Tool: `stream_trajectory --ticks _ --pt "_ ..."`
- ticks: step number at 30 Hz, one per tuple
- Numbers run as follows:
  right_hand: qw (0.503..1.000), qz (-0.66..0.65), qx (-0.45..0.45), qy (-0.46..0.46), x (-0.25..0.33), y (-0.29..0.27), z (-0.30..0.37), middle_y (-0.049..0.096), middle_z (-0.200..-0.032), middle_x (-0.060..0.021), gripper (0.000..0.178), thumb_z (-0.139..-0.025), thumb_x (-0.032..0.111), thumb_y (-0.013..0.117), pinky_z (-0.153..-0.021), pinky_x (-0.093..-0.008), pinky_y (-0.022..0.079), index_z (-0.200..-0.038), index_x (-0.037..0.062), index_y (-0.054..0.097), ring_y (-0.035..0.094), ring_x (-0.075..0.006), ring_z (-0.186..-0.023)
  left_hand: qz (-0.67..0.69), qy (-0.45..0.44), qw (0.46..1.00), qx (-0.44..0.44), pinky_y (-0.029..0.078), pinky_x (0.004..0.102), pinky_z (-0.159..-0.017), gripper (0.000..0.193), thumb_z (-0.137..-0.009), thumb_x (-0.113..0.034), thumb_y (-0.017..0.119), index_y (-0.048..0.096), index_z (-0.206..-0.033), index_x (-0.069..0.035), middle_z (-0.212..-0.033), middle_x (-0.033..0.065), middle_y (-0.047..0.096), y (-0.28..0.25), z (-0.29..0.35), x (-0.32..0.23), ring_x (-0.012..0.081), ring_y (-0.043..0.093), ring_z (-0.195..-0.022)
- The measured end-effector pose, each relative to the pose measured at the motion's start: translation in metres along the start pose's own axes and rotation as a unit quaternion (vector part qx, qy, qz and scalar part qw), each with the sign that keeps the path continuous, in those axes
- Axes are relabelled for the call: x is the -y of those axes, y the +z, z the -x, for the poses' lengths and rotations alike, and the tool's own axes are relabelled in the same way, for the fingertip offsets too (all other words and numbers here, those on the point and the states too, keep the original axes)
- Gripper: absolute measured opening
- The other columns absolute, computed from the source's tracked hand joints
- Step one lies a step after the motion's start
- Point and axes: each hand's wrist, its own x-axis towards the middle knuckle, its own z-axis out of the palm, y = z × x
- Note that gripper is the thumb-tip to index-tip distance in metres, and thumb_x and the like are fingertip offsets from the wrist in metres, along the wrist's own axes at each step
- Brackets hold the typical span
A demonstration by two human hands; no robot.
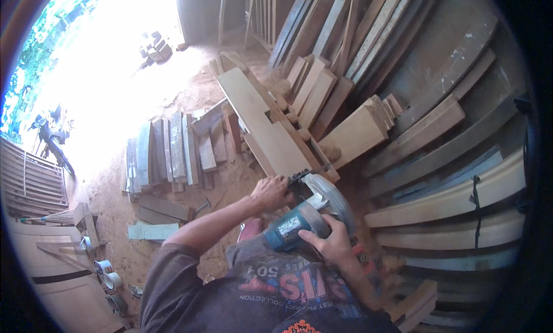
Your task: The person measures a wooden plank with a metal ruler, marks it, then uses a circular saw to cut the plank into smaller pieces. The cut pieces are set aside on the workbench.
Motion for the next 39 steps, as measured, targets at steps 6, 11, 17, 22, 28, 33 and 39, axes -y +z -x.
stream_trajectory --ticks 6,11,17,22,28,33,39 --pt "0.995 -0.064 0.048 0.058 0.000 -0.005 0.004 0.077 -0.090 -0.0115 0.060 -0.105 0.060 0.071 -0.081 -0.0420 0.058 -0.112 -0.0003 0.076 0.072 -0.0234 -0.083 0.133 -0.051 0.980 -0.140 0.056 0.0536 -0.092 0.051 -0.100 -0.048 0.074 0.063 -0.120 -0.002 -0.109 0.0210 0.069 0.025 0.021 0.010 0.0430 0.070 -0.108" --pt "0.998 -0.026 -0.019 0.054 0.005 0.000 0.004 0.075 -0.082 -0.0226 0.069 -0.109 0.065 0.057 -0.076 -0.0491 0.056 -0.102 -0.0014 0.073 0.078 -0.0385 -0.083 0.476 -0.312 0.785 -0.245 0.058 0.0407 -0.091 0.066 -0.104 -0.047 0.078 0.057 -0.148 -0.003 -0.120 0.0148 0.073 0.072 0.022 0.001 0.0257 0.069 -0.107" --pt "0.993 0.037 -0.004 0.112 0.013 0.000 0.002 0.075 -0.088 -0.0298 0.068 -0.108 0.065 0.057 -0.079 -0.0541 0.056 -0.102 -0.0005 0.074 0.076 -0.0510 -0.092 0.649 -0.194 0.719 -0.155 0.058 0.0337 -0.090 0.049 -0.114 -0.030 0.066 0.055 -0.154 -0.003 -0.127 0.0095 0.072 0.075 0.018 0.003 0.0194 0.068 -0.112" --pt "0.995 0.027 -0.017 0.099 0.017 0.000 0.002 0.073 -0.085 -0.0301 0.066 -0.108 0.064 0.058 -0.078 -0.0551 0.056 -0.099 -0.0002 0.073 0.076 -0.0507 -0.091 0.663 -0.180 0.707 -0.168 0.057 0.0336 -0.095 0.044 -0.115 -0.026 0.064 0.058 -0.152 -0.004 -0.130 0.0071 0.072 0.071 0.017 0.000 0.0154 0.068 -0.112" --pt "0.994 0.031 -0.014 0.106 0.019 0.000 0.002 0.075 -0.088 -0.0294 0.069 -0.108 0.066 0.056 -0.081 -0.0552 0.056 -0.102 0.0000 0.074 0.076 -0.0498 -0.093 0.639 -0.195 0.725 -0.167 0.057 0.0349 -0.096 0.043 -0.115 -0.026 0.063 0.058 -0.152 -0.004 -0.131 0.0061 0.072 0.071 0.014 0.004 0.0155 0.068 -0.112" --pt "0.992 0.034 -0.009 0.118 0.019 -0.001 0.004 0.077 -0.093 -0.0283 0.072 -0.106 0.071 0.055 -0.084 -0.0563 0.057 -0.105 0.0018 0.075 0.076 -0.0505 -0.098 0.646 -0.199 0.718 -0.166 0.059 0.0340 -0.090 0.041 -0.115 -0.028 0.064 0.060 -0.149 -0.006 -0.123 0.0029 0.073 0.070 0.015 0.003 0.0154 0.069 -0.108" --pt "0.995 0.016 -0.048 0.091 0.018 0.003 0.005 0.066 -0.070 -0.0046 0.059 -0.109 0.054 0.065 -0.067 -0.0345 0.050 -0.091 -0.0017 0.072 0.062 -0.0117 -0.072 0.625 -0.180 0.739 -0.176 0.060 0.0342 -0.087 0.040 -0.114 -0.028 0.064 0.061 -0.148 -0.007 -0.122 0.0028 0.073 0.066 0.015 0.003 0.0142 0.069 -0.107"
